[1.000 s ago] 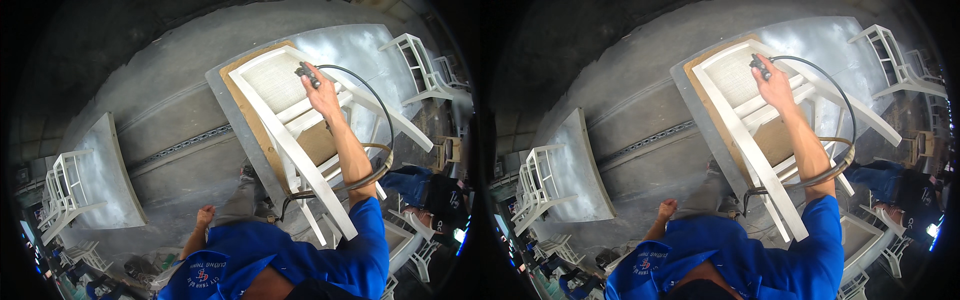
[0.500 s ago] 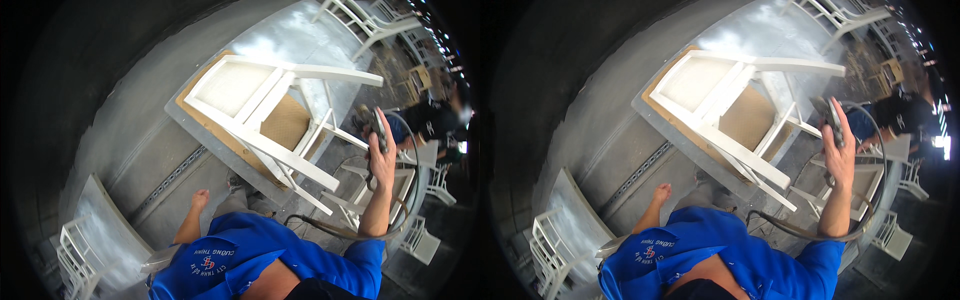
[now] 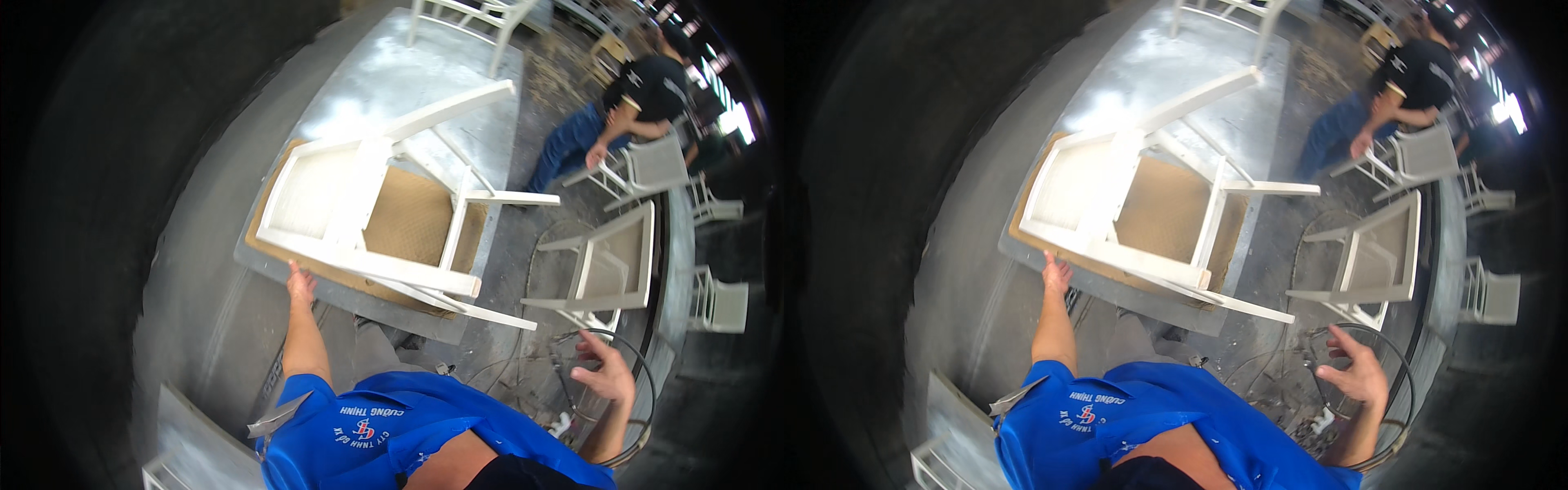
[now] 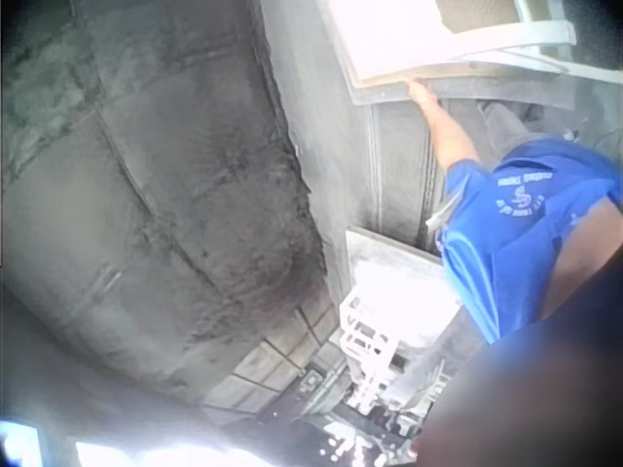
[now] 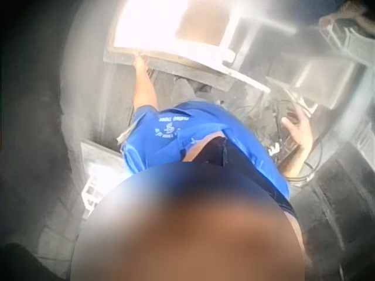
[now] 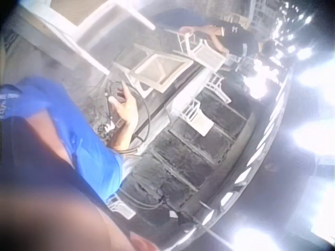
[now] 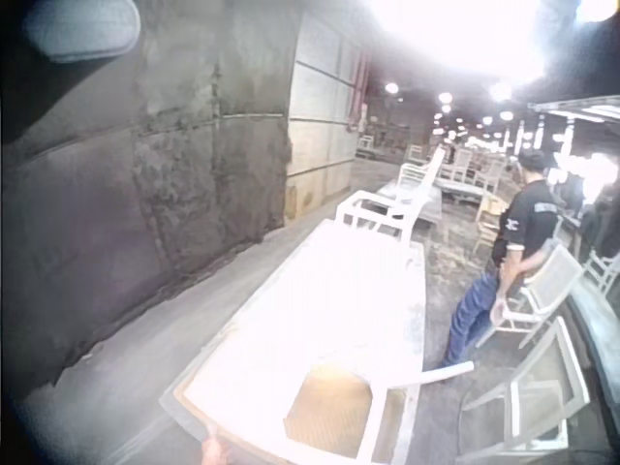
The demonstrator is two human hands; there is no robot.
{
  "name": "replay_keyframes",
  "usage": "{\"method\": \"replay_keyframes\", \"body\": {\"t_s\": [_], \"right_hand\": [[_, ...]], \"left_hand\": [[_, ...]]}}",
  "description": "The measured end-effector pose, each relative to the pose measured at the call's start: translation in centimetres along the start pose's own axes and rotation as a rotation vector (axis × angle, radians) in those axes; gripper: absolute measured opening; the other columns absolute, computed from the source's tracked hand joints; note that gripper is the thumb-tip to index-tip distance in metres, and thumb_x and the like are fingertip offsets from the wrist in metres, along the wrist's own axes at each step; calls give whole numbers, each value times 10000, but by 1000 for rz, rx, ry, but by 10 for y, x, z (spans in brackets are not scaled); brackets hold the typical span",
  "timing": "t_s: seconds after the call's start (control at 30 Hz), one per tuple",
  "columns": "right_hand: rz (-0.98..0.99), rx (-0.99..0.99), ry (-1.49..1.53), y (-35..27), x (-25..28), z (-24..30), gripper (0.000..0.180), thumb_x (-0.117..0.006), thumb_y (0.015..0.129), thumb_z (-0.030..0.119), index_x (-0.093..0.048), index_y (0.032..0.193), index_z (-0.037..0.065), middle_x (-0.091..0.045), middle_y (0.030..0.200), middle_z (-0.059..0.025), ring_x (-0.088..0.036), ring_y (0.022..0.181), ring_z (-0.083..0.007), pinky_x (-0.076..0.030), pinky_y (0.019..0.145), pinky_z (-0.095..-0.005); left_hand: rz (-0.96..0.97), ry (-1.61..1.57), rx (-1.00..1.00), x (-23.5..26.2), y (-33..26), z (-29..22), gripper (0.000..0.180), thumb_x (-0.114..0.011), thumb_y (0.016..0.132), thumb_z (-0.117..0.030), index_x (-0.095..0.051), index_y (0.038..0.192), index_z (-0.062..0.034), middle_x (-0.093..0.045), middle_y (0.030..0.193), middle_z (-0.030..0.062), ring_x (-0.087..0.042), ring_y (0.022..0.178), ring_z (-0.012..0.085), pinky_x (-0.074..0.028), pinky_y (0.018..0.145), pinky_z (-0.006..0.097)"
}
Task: The person uses a spray gun to apply white paint to white chair frames in a workshop. They repeatedly pick up chairs, rotate them to coat different sides, and place them back on the floor or a cardboard sheet. The person also moves a cardboard sheet to reposition the work area.
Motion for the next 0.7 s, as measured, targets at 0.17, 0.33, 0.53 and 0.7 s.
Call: {"method": "replay_keyframes", "body": {"t_s": [0.17, 0.33, 0.53, 0.7], "right_hand": [[-224, 122, 188, 16, -10, 34, 1148, -936, 655, 561, -426, 1576, 103, -623, 1361, -167, -638, 1167, -260, -593, 805, -359], [-213, 22, 425, 35, -33, 83, 1300, -944, 575, 636, -358, 1610, 113, -543, 1456, -172, -611, 1219, -274, -590, 844, -384], [-210, 192, 387, 50, -30, 143, 1465, -949, 485, 688, -280, 1631, 67, -470, 1526, -232, -610, 1235, -317, -585, 834, -395], [-381, 483, 462, 62, -39, 200, 1429, -912, 542, 713, -266, 1632, 53, -436, 1552, -276, -575, 1301, -371, -573, 872, -419]], "left_hand": [[57, -170, 125, -29, 60, -13, 889, -479, 997, -701, -310, 1586, -58, -393, 1587, 242, -456, 1407, 420, -423, 1129, 549], [88, -335, 44, -33, 99, -16, 734, -525, 1011, -634, -488, 1486, -77, -556, 1487, 94, -534, 1338, 331, -452, 1112, 488], [92, -434, 149, -45, 92, -12, 673, -531, 1033, -544, -482, 1494, -56, -551, 1493, 110, -527, 1335, 350, -420, 1142, 491], [224, -414, 33, -53, 50, -29, 638, -524, 1043, -493, -466, 1496, -47, -545, 1485, 125, -517, 1346, 326, -433, 1135, 474]]}}
Point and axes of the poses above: each hand's wrist, its own y-axis towards the middle knuckle, its own x-axis out of the back of the hand, z = x × y, the point moved 5 cm from there along y, towards the middle knuckle
